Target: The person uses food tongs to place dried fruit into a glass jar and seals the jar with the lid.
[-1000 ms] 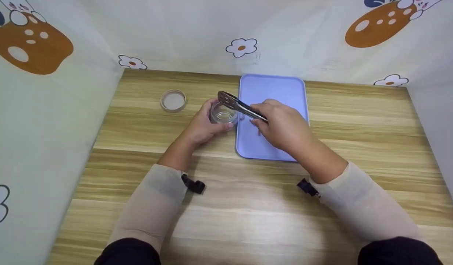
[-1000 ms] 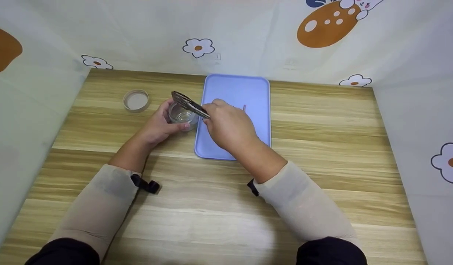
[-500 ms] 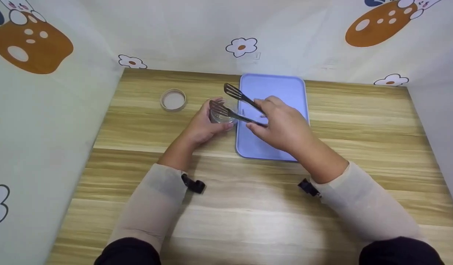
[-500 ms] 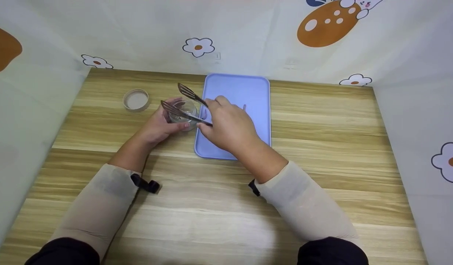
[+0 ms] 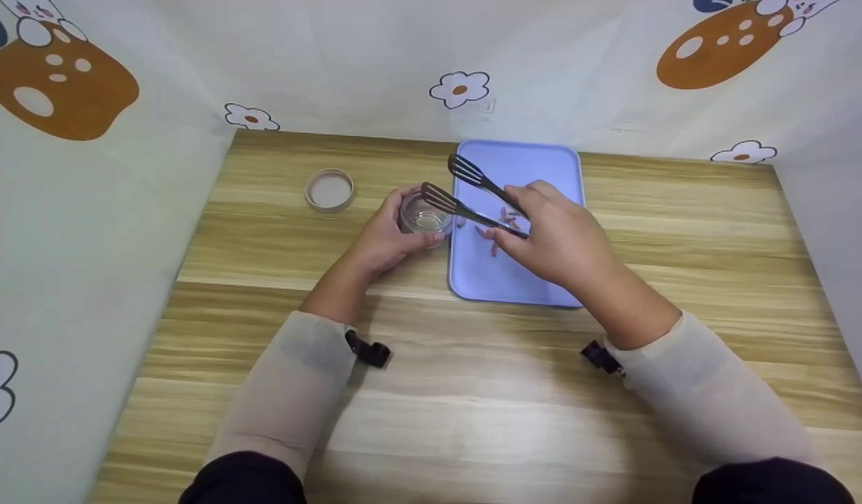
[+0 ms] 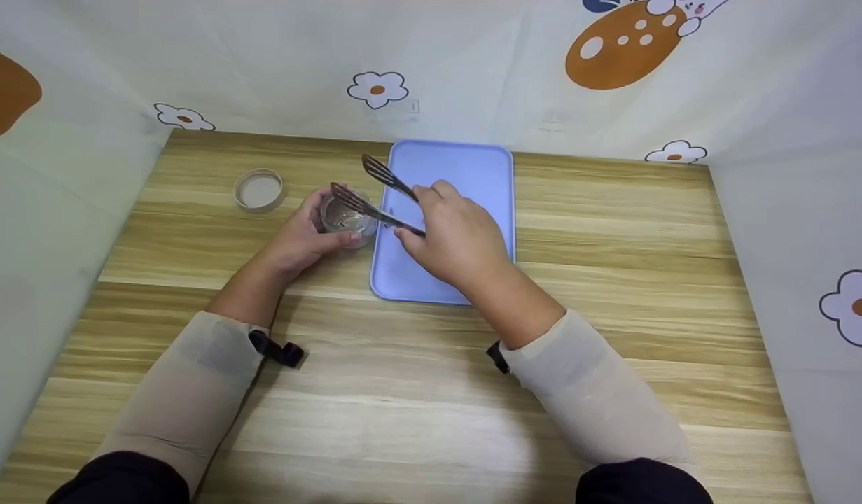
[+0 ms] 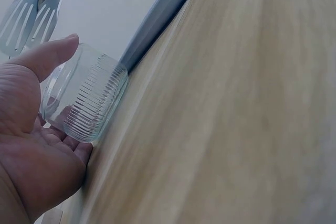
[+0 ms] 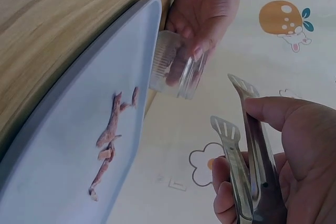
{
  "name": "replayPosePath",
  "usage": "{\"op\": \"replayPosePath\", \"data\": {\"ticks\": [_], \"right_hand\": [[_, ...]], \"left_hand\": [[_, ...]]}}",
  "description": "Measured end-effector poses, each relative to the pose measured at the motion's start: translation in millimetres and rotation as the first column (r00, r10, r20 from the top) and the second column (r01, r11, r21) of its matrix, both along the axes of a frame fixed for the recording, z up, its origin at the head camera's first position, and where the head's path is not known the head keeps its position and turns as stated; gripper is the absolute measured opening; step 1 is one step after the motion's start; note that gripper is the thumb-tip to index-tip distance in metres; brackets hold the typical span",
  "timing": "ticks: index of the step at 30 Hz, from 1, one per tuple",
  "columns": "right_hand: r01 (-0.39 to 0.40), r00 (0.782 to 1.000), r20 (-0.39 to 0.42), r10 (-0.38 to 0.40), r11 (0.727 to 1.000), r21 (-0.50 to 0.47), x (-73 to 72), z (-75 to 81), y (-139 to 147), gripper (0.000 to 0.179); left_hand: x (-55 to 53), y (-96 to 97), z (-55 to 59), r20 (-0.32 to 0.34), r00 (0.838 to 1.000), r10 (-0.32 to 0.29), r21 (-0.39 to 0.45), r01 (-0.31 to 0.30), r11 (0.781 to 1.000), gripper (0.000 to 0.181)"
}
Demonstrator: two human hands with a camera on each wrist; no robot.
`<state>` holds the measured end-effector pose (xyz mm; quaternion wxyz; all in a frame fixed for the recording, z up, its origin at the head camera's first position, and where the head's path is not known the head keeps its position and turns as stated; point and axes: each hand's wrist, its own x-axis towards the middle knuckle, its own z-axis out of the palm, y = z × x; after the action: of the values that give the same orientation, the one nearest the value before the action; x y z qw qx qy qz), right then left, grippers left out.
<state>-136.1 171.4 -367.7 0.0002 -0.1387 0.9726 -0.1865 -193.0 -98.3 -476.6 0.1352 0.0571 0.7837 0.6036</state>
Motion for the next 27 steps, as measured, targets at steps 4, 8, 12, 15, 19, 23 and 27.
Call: {"op": "replayPosePath", "data": {"ticks": [4,8,12,15,19,23,27], "right_hand": [[0.023,1.0,0.013,-0.023,1.0,0.013,0.6,-1.5,8,0.069],[0.043,0.999,0.026,-0.044,0.999,0.018,1.2,-3.1,16,0.07],[0.056,0.998,0.022,-0.056,0.998,0.021,2.3,-4.2,24,0.07],[0.062,0.998,0.008,-0.062,0.998,0.032,3.3,-4.3,31,0.068],[0.08,0.997,0.01,-0.081,0.996,0.048,3.3,-5.2,41,0.067],[0.102,0.994,0.028,-0.104,0.993,0.059,3.6,-7.1,50,0.068],[0.123,0.991,0.038,-0.125,0.991,0.061,3.6,-9.6,59,0.069]], "left_hand": [[-0.2,0.2,0.4,-0.002,1.0,-0.004,0.026,0.004,1.0,0.096],[-0.3,0.3,0.4,-0.004,1.0,-0.006,0.035,0.006,0.999,0.095],[0.1,-0.2,0.2,0.004,1.0,-0.004,0.03,0.004,1.0,0.095],[0.3,-0.8,-0.5,0.008,1.0,-0.008,0.06,0.008,0.998,0.095],[0.1,-1.0,-1.4,0.009,1.0,-0.015,0.096,0.014,0.995,0.094],[0.4,-0.7,-0.7,0.007,1.0,-0.012,0.086,0.011,0.996,0.095],[0.6,-0.5,-0.1,0.013,1.0,-0.01,0.076,0.009,0.997,0.097]]}}
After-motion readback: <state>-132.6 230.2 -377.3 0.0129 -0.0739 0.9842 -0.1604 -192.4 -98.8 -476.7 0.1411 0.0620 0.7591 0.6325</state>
